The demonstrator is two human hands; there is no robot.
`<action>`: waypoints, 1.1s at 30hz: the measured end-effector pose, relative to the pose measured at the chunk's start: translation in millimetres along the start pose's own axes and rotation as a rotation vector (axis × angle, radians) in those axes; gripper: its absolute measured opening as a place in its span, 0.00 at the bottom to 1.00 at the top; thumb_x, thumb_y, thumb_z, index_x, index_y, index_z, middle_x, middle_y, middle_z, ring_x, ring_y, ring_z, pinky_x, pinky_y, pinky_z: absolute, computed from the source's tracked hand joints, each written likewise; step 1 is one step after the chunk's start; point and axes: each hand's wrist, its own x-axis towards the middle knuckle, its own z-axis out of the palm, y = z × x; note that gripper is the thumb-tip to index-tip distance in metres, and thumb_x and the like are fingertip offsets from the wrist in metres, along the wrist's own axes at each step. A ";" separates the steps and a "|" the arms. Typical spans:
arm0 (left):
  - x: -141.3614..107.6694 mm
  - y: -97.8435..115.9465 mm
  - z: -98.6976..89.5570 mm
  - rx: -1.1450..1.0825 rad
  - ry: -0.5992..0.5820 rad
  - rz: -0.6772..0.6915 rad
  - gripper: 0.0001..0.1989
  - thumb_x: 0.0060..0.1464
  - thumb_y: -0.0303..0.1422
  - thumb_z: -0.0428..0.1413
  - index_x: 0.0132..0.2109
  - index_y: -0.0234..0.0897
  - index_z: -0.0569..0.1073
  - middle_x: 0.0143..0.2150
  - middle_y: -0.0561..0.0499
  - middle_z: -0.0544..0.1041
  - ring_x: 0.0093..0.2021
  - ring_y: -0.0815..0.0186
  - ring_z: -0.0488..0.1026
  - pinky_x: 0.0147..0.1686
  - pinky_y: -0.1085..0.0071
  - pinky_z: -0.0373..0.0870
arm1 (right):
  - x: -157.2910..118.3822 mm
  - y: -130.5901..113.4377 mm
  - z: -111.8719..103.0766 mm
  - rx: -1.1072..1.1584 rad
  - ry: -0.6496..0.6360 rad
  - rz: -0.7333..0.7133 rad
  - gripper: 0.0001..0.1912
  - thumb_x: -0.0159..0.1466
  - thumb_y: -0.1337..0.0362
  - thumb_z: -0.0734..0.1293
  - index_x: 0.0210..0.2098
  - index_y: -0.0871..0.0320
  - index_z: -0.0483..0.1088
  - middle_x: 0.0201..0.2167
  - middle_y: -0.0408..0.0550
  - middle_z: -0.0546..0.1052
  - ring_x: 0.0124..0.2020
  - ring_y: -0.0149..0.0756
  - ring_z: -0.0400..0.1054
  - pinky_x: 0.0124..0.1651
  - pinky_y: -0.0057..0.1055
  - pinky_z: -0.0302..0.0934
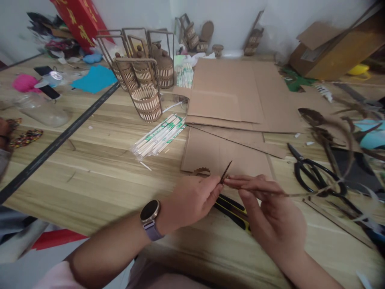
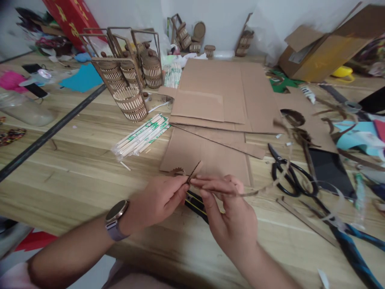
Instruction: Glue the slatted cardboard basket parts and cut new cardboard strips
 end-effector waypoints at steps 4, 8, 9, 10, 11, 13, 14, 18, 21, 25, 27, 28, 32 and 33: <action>-0.2 -0.3 0.1 0.000 0.013 -0.015 0.16 0.72 0.34 0.41 0.34 0.38 0.65 0.28 0.53 0.73 0.28 0.67 0.70 0.28 0.71 0.58 | 0.8 -1.4 1.1 0.005 -0.001 0.014 0.03 0.70 0.66 0.64 0.40 0.50 0.68 0.39 0.43 0.84 0.45 0.39 0.78 0.44 0.40 0.69; 0.0 0.7 -2.1 0.002 -0.055 -0.077 0.16 0.73 0.38 0.43 0.38 0.37 0.67 0.31 0.51 0.75 0.30 0.65 0.72 0.29 0.71 0.60 | 2.0 0.1 2.7 -0.015 -0.016 -0.086 0.05 0.70 0.68 0.64 0.43 0.51 0.67 0.40 0.43 0.84 0.44 0.38 0.78 0.45 0.40 0.67; 0.3 1.1 -2.7 0.005 -0.081 -0.094 0.15 0.73 0.38 0.43 0.39 0.37 0.67 0.31 0.51 0.76 0.30 0.64 0.73 0.29 0.71 0.60 | 2.4 0.5 2.9 -0.030 -0.016 -0.106 0.05 0.70 0.68 0.64 0.43 0.51 0.67 0.40 0.44 0.84 0.44 0.38 0.78 0.45 0.40 0.67; 0.7 1.6 -3.3 0.011 -0.100 -0.106 0.14 0.72 0.37 0.43 0.39 0.36 0.67 0.31 0.51 0.76 0.31 0.64 0.73 0.29 0.70 0.61 | 2.8 0.8 2.8 -0.054 -0.019 -0.123 0.05 0.70 0.68 0.64 0.43 0.51 0.68 0.40 0.44 0.84 0.44 0.39 0.78 0.45 0.41 0.66; 1.2 2.0 -3.6 0.017 -0.116 -0.112 0.13 0.72 0.36 0.43 0.40 0.36 0.67 0.31 0.51 0.76 0.31 0.64 0.73 0.30 0.70 0.61 | 3.2 1.1 2.7 -0.083 -0.022 -0.139 0.05 0.69 0.68 0.65 0.43 0.51 0.68 0.40 0.44 0.84 0.44 0.39 0.78 0.46 0.41 0.66; 2.0 2.7 -3.7 0.034 -0.124 -0.112 0.12 0.72 0.34 0.43 0.40 0.37 0.67 0.31 0.51 0.76 0.31 0.63 0.74 0.30 0.70 0.61 | 4.0 1.2 2.3 -0.134 -0.026 -0.168 0.05 0.69 0.67 0.66 0.43 0.51 0.69 0.41 0.45 0.83 0.44 0.40 0.78 0.47 0.41 0.65; 2.3 2.8 -3.3 0.045 -0.119 -0.108 0.12 0.72 0.34 0.43 0.39 0.37 0.67 0.31 0.51 0.76 0.31 0.63 0.74 0.30 0.70 0.61 | 4.4 1.2 2.1 -0.147 -0.026 -0.179 0.05 0.68 0.68 0.66 0.43 0.51 0.69 0.42 0.45 0.83 0.44 0.40 0.78 0.47 0.41 0.64; 1.6 1.9 -0.8 0.051 -0.083 -0.075 0.14 0.72 0.33 0.42 0.37 0.37 0.65 0.29 0.51 0.74 0.29 0.64 0.72 0.28 0.70 0.59 | 5.1 1.0 1.3 -0.146 -0.023 -0.194 0.06 0.69 0.70 0.65 0.42 0.52 0.69 0.41 0.45 0.83 0.44 0.38 0.79 0.47 0.40 0.64; 0.2 1.0 -0.1 0.018 -0.059 -0.049 0.15 0.72 0.33 0.41 0.36 0.38 0.64 0.28 0.52 0.73 0.28 0.66 0.71 0.28 0.71 0.60 | 5.7 1.5 0.3 -0.156 -0.036 -0.211 0.06 0.69 0.71 0.64 0.42 0.53 0.69 0.40 0.45 0.84 0.43 0.38 0.79 0.46 0.40 0.62; -0.6 0.6 -1.2 -0.008 -0.040 -0.025 0.16 0.72 0.33 0.41 0.34 0.39 0.64 0.28 0.52 0.73 0.28 0.66 0.70 0.29 0.71 0.60 | 5.7 1.7 -1.1 -0.143 -0.040 -0.197 0.05 0.70 0.69 0.63 0.41 0.52 0.68 0.40 0.44 0.84 0.42 0.37 0.79 0.45 0.40 0.63; -0.6 0.4 -1.4 -0.018 -0.035 -0.021 0.16 0.71 0.33 0.41 0.34 0.39 0.64 0.28 0.53 0.73 0.28 0.67 0.70 0.29 0.70 0.60 | 4.9 1.0 -1.5 -0.106 -0.024 -0.121 0.05 0.70 0.68 0.63 0.41 0.51 0.68 0.39 0.43 0.84 0.43 0.37 0.78 0.44 0.40 0.65; -0.4 0.2 -1.2 -0.023 -0.034 -0.021 0.16 0.71 0.32 0.41 0.34 0.39 0.64 0.27 0.53 0.73 0.27 0.67 0.70 0.29 0.70 0.60 | 4.4 0.6 -1.5 -0.085 -0.015 -0.079 0.04 0.71 0.67 0.63 0.41 0.51 0.68 0.38 0.43 0.84 0.43 0.38 0.78 0.44 0.40 0.66; 1.0 -0.4 -0.1 -0.029 -0.048 -0.047 0.16 0.71 0.33 0.40 0.34 0.38 0.65 0.28 0.53 0.73 0.27 0.67 0.70 0.29 0.70 0.60 | 2.9 -0.1 -0.3 -0.056 -0.011 -0.046 0.04 0.71 0.66 0.63 0.41 0.50 0.68 0.38 0.43 0.84 0.44 0.38 0.78 0.44 0.40 0.68; 1.3 -0.5 0.0 -0.024 -0.055 -0.058 0.16 0.72 0.34 0.40 0.35 0.38 0.66 0.29 0.52 0.74 0.28 0.66 0.71 0.29 0.70 0.61 | 2.8 0.1 0.2 -0.058 -0.013 -0.062 0.04 0.71 0.67 0.64 0.42 0.50 0.68 0.38 0.43 0.84 0.44 0.38 0.78 0.45 0.40 0.68</action>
